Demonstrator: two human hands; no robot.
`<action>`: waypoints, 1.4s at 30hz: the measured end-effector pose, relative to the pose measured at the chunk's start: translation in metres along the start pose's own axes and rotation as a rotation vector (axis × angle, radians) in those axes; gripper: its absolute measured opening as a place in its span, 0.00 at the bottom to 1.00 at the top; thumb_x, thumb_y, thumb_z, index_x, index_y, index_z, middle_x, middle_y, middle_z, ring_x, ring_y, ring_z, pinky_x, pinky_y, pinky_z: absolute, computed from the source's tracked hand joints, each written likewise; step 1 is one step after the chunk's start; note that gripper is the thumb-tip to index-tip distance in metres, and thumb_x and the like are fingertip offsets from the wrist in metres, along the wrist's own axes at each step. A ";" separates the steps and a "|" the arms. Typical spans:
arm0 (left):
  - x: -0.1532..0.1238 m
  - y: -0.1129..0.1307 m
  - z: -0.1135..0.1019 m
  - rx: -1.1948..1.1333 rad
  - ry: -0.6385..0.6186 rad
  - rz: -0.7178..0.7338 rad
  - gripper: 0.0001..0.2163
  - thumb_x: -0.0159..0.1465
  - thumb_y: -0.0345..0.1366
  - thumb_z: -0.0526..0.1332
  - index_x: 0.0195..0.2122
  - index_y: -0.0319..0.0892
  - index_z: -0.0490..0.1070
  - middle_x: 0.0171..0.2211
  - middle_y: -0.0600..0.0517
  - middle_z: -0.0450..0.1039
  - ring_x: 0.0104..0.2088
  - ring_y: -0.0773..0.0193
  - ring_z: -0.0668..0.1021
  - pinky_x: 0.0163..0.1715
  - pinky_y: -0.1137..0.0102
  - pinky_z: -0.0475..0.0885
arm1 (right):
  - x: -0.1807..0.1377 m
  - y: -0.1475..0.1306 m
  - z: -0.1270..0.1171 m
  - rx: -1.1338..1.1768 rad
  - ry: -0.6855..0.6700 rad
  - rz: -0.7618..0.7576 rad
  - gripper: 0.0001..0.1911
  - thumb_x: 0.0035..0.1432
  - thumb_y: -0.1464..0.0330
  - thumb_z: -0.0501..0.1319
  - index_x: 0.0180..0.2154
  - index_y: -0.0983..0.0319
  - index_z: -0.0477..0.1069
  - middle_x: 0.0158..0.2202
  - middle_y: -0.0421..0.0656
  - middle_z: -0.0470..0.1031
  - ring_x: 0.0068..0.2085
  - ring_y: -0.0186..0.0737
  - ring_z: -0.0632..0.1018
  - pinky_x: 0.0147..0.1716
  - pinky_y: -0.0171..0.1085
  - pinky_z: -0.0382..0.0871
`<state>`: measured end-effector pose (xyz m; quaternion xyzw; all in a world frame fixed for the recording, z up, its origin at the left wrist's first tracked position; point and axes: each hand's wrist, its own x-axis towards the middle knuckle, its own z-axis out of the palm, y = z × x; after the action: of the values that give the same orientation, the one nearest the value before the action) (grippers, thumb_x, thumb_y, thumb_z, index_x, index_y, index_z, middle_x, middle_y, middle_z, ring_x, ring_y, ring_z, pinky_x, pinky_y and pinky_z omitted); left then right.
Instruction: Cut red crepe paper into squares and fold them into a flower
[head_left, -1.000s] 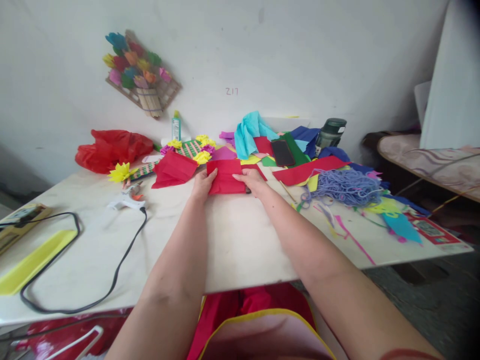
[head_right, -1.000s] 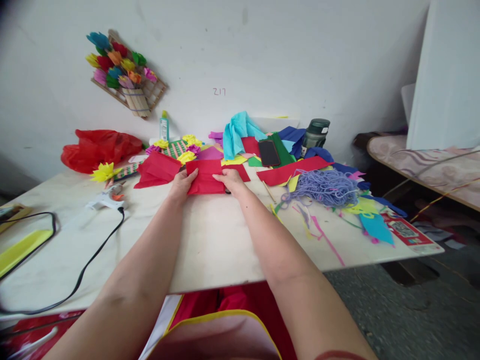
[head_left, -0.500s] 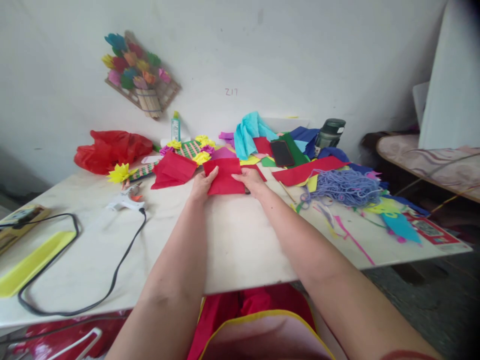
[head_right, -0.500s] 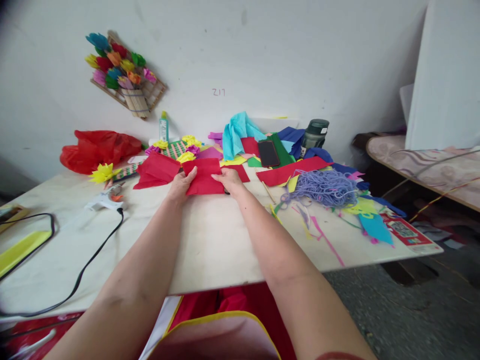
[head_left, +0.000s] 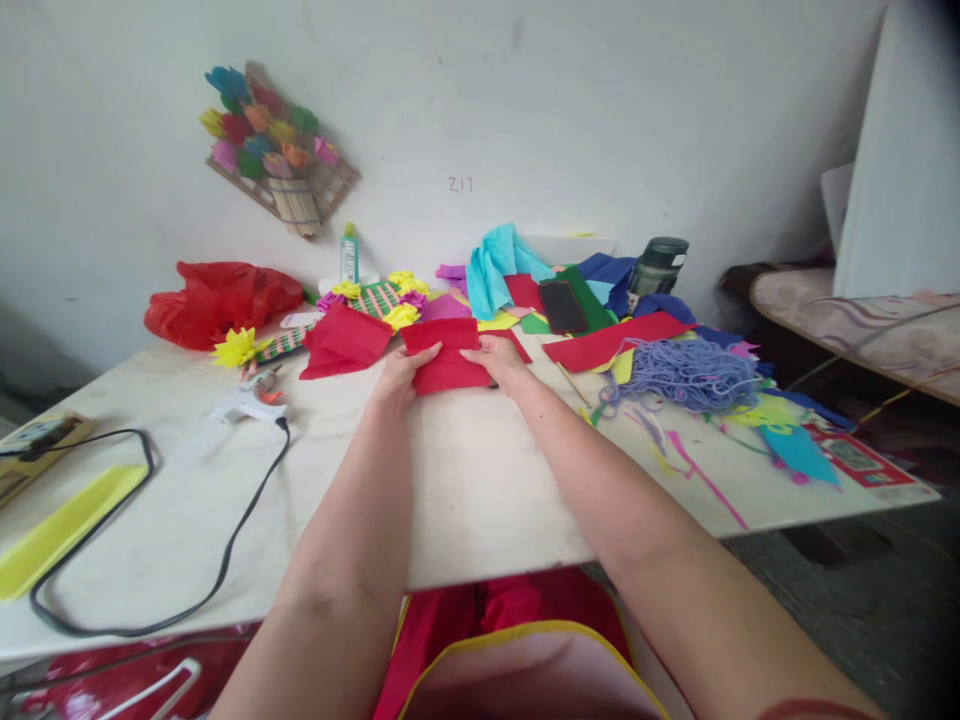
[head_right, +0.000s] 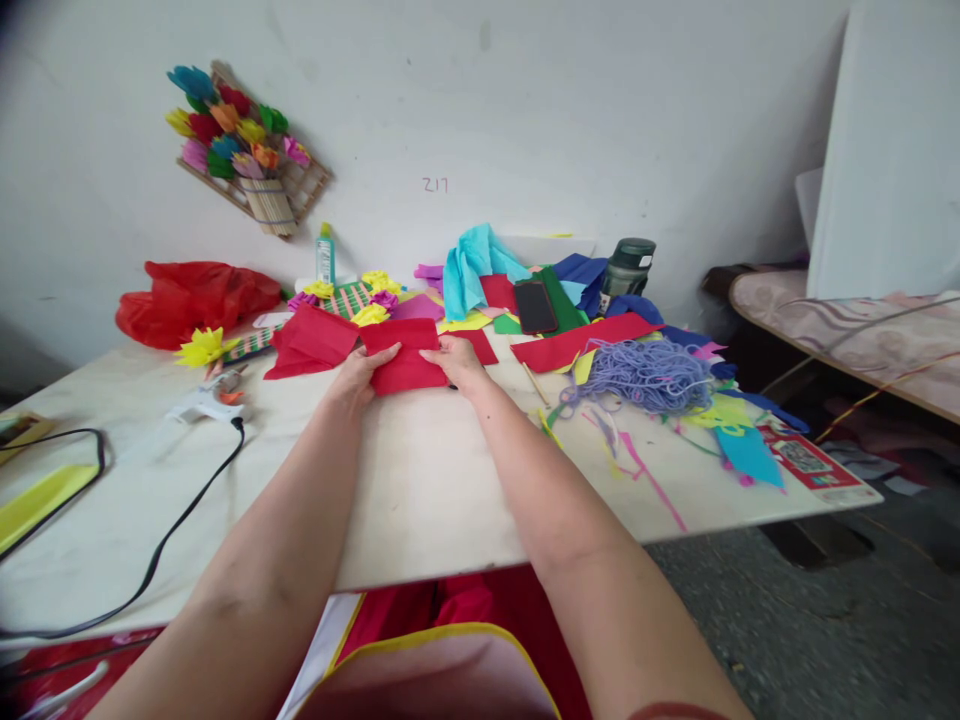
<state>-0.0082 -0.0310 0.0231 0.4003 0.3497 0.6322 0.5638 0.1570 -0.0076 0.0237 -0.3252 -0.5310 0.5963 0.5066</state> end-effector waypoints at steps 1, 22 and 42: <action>0.000 0.001 0.000 -0.019 -0.007 -0.017 0.19 0.45 0.35 0.71 0.38 0.36 0.73 0.37 0.42 0.77 0.41 0.52 0.78 0.47 0.59 0.72 | 0.000 0.000 0.000 0.003 0.001 -0.002 0.15 0.36 0.68 0.70 0.27 0.63 0.68 0.23 0.37 0.75 0.29 0.37 0.77 0.36 0.38 0.71; -0.002 -0.002 -0.004 0.012 -0.113 -0.091 0.16 0.47 0.30 0.69 0.38 0.36 0.72 0.38 0.41 0.77 0.43 0.51 0.77 0.49 0.57 0.71 | 0.000 -0.001 0.001 -0.018 0.012 -0.010 0.14 0.38 0.67 0.69 0.29 0.63 0.69 0.23 0.37 0.75 0.29 0.37 0.77 0.35 0.38 0.71; 0.007 0.001 -0.011 -0.171 0.195 0.230 0.15 0.44 0.30 0.71 0.33 0.36 0.73 0.33 0.47 0.78 0.35 0.59 0.79 0.43 0.61 0.74 | -0.020 -0.062 -0.019 -1.645 -0.011 0.160 0.17 0.47 0.63 0.60 0.40 0.61 0.74 0.43 0.50 0.75 0.45 0.51 0.75 0.38 0.41 0.66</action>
<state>-0.0184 -0.0240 0.0200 0.3250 0.2995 0.7557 0.4832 0.1964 -0.0254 0.0759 -0.6260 -0.7757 0.0529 0.0602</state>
